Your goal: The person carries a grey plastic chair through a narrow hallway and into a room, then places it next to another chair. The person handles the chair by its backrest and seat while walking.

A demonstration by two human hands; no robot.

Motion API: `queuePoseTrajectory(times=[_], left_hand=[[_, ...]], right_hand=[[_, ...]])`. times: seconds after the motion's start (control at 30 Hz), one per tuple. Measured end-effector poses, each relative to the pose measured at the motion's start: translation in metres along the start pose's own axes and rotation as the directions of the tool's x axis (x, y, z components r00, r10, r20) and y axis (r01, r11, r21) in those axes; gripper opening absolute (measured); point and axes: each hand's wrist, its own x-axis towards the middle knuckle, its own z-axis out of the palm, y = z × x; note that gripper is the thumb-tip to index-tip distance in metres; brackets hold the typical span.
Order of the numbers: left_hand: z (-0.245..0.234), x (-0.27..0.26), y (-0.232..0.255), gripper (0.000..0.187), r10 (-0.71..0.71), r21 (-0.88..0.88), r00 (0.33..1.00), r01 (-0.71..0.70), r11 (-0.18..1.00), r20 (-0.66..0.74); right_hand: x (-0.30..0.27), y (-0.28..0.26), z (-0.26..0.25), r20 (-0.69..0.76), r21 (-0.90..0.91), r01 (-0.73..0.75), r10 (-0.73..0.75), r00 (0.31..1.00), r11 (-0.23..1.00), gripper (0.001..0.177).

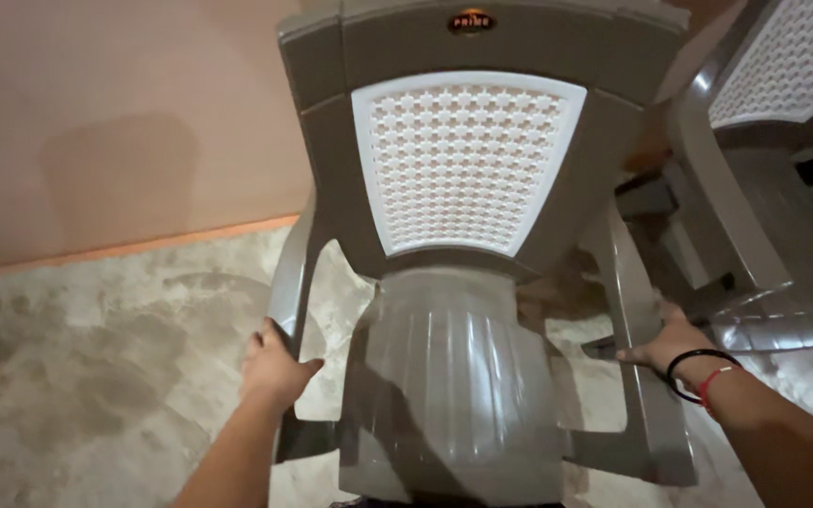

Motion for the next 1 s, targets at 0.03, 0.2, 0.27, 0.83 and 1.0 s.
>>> queuePoseTrajectory(times=[0.03,0.2,0.27,0.83,1.0], left_hand=[[0.004,-0.001,-0.009,0.126,-0.021,-0.016,1.0,0.021,1.0,0.01],[0.027,0.0,-0.049,0.131,-0.118,-0.077,0.993,0.118,0.99,0.006],[0.036,0.008,-0.063,0.127,-0.099,-0.053,0.995,0.099,0.994,-0.009],[0.038,0.014,-0.08,0.095,0.059,-0.285,0.981,-0.111,0.952,-0.185],[0.058,0.016,-0.076,0.097,0.065,-0.371,0.969,-0.152,0.916,-0.238]], right_hand=[[-0.001,0.003,0.002,0.025,0.001,-0.036,0.036,0.999,0.999,0.121],[-0.01,0.017,0.022,0.051,0.209,0.011,-0.023,0.998,0.978,0.099],[-0.01,0.018,0.024,0.046,0.266,-0.011,-0.001,0.999,0.964,0.095],[-0.009,0.02,0.033,-0.111,0.557,0.114,-0.062,0.992,0.823,0.08],[-0.002,0.025,0.031,-0.196,0.587,0.129,-0.014,0.98,0.799,0.091]])
